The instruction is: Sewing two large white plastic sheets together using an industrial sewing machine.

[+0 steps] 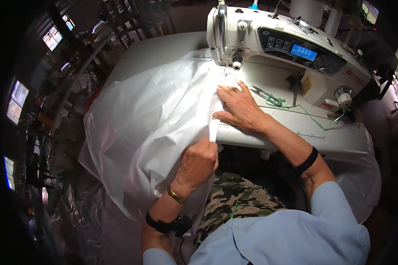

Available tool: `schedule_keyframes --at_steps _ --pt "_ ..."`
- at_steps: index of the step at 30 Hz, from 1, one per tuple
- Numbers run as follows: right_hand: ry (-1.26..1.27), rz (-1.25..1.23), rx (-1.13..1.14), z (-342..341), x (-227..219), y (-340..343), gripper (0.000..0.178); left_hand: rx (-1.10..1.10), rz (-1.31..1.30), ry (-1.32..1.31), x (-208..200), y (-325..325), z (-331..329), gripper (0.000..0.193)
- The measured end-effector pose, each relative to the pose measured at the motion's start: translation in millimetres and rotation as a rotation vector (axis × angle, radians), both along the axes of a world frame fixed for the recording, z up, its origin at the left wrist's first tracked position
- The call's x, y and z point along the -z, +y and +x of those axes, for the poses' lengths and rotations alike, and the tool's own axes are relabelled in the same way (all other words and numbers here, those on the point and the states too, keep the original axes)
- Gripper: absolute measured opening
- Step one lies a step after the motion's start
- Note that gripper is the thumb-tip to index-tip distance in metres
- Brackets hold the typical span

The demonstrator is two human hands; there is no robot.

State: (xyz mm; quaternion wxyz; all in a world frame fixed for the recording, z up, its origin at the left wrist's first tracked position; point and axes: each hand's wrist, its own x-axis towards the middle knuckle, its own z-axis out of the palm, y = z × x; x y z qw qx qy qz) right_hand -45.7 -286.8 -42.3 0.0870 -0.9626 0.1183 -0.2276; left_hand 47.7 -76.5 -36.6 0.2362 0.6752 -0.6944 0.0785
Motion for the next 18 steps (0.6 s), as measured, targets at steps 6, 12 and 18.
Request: schedule_keyframes --at_steps 6,12,18 --pt "-0.01 0.0 0.01 0 4 -1 0.049 -0.043 0.027 -0.097 -11 -50 9 0.018" --pt "-0.094 -0.042 0.054 8 7 -7 0.03 -0.104 0.098 -0.166 -15 -100 27 0.015" --pt "-0.037 0.04 0.101 7 1 -12 0.029 -0.197 0.09 0.137 -26 -107 26 0.019"
